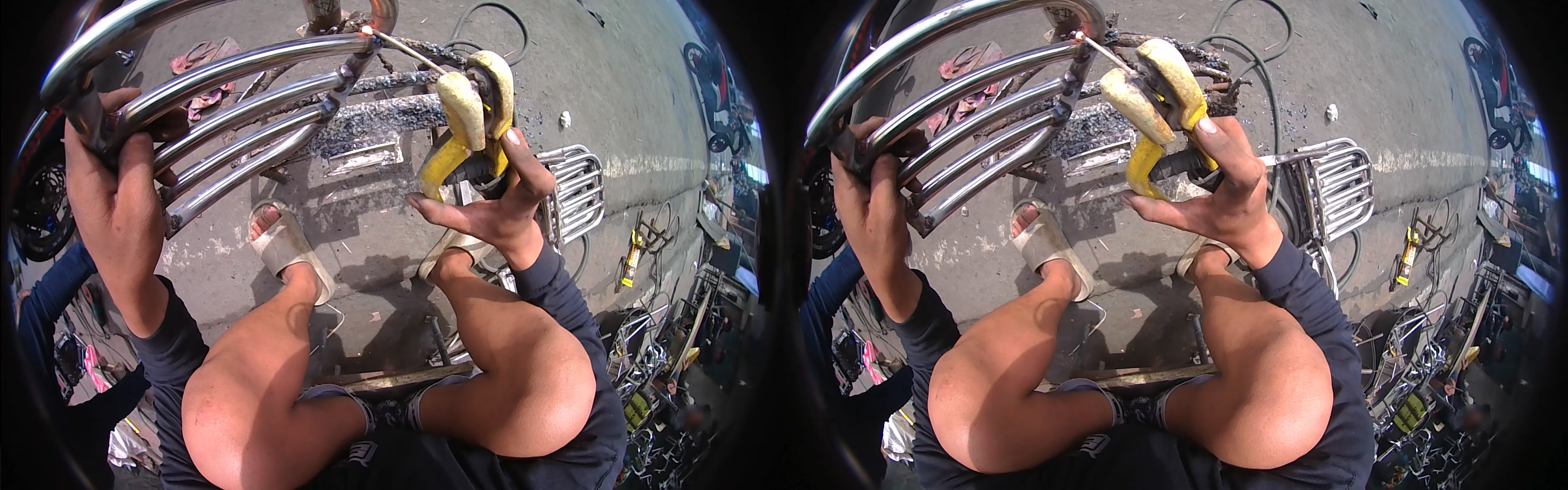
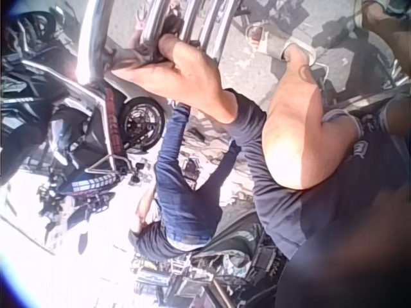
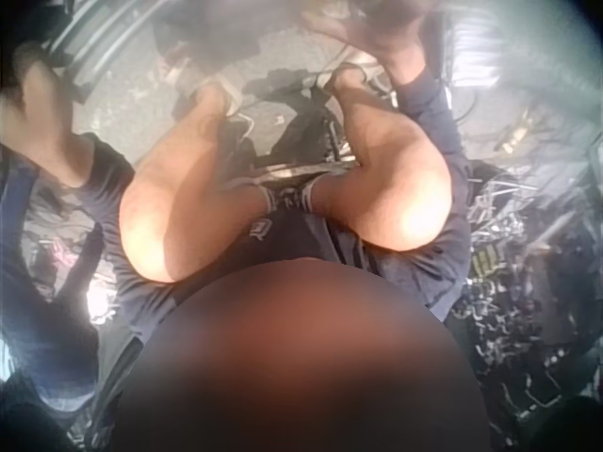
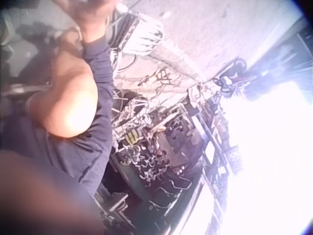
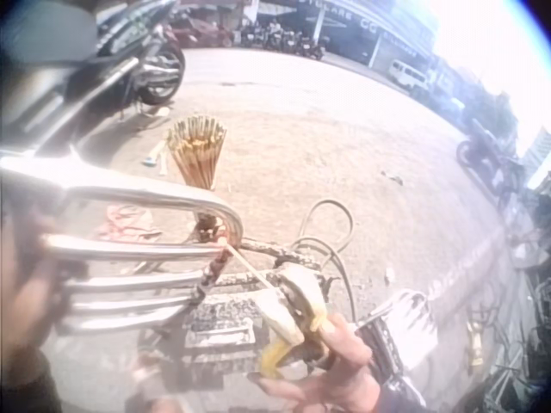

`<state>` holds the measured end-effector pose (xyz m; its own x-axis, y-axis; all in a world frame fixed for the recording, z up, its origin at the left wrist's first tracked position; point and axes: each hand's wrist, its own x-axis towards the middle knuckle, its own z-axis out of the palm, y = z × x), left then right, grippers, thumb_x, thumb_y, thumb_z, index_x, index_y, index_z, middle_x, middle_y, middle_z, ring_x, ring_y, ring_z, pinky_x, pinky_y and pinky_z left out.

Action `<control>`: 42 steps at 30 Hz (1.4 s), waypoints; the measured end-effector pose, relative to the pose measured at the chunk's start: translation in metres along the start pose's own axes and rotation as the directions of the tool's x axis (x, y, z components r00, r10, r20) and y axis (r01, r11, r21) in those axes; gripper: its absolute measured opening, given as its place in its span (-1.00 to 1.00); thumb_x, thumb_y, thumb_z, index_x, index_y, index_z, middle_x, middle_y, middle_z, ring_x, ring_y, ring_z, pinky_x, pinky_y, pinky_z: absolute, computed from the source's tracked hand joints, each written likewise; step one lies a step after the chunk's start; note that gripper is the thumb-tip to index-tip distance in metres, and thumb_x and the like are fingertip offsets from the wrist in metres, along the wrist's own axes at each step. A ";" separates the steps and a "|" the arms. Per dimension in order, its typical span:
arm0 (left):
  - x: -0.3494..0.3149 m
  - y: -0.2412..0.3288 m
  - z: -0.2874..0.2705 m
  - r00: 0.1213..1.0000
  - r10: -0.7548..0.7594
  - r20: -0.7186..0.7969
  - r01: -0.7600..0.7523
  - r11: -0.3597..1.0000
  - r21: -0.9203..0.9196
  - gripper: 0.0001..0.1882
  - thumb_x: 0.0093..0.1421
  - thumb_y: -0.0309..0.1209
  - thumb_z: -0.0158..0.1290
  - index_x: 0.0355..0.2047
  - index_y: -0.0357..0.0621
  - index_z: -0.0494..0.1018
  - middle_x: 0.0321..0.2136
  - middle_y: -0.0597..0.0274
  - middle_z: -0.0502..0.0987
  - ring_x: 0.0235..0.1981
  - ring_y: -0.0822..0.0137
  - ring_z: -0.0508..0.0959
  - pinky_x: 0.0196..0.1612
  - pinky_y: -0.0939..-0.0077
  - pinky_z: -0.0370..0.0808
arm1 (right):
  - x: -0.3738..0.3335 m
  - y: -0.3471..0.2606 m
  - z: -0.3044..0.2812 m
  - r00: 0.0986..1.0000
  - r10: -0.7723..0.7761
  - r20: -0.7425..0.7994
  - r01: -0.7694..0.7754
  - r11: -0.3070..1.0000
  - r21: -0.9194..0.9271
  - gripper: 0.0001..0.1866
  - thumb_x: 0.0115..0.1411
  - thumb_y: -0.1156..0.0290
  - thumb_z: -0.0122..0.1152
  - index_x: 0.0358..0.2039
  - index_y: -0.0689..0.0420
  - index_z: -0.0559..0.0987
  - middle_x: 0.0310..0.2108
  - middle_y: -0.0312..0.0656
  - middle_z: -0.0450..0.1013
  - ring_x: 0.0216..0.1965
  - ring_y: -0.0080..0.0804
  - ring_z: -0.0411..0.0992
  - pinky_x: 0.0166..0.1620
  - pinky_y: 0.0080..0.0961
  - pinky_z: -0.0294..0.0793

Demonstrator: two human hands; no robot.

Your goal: The person welds a chrome metal frame using a handheld welding torch, then uses a curved metal bar to tap and inspect the welds. The person repeats this process on a second frame.

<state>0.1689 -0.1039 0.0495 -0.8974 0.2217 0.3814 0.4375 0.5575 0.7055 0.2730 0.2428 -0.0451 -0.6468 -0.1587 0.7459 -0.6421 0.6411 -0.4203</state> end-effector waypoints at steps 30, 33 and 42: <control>0.000 0.000 0.001 1.000 -0.018 0.005 0.018 0.999 -0.048 -0.69 0.37 -0.59 -0.10 0.11 -0.24 0.38 -0.19 -0.02 0.65 -0.18 0.30 0.70 -0.19 0.55 0.60 | -0.004 0.006 0.010 0.998 -0.035 -0.056 0.036 0.999 0.012 0.21 -0.20 0.24 0.78 0.35 0.05 0.11 -0.09 0.03 0.47 -0.19 -0.22 0.55 -0.31 -0.45 0.59; 0.004 -0.002 -0.001 0.998 0.055 0.019 -0.055 0.998 0.007 -0.68 0.37 -0.60 -0.11 0.11 -0.24 0.38 -0.19 0.00 0.64 -0.16 0.28 0.70 -0.16 0.52 0.61 | -0.003 0.007 0.009 0.999 -0.012 -0.030 0.013 1.000 0.017 0.21 -0.20 0.24 0.79 0.35 0.05 0.11 -0.10 0.04 0.47 -0.19 -0.21 0.55 -0.31 -0.44 0.59; 0.004 -0.005 -0.004 0.999 0.015 0.042 -0.015 1.000 -0.006 -0.67 0.37 -0.60 -0.12 0.13 -0.25 0.38 -0.19 0.01 0.63 -0.18 0.29 0.69 -0.24 0.54 0.60 | -0.002 0.009 0.008 1.000 -0.022 -0.009 0.022 1.000 0.014 0.20 -0.21 0.21 0.79 0.35 0.03 0.14 -0.15 0.01 0.52 -0.22 -0.22 0.56 -0.31 -0.43 0.60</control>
<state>0.1637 -0.1087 0.0494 -0.8923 0.2638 0.3663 0.4511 0.5494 0.7033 0.2657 0.2426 -0.0545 -0.6286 -0.1658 0.7598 -0.6621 0.6268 -0.4109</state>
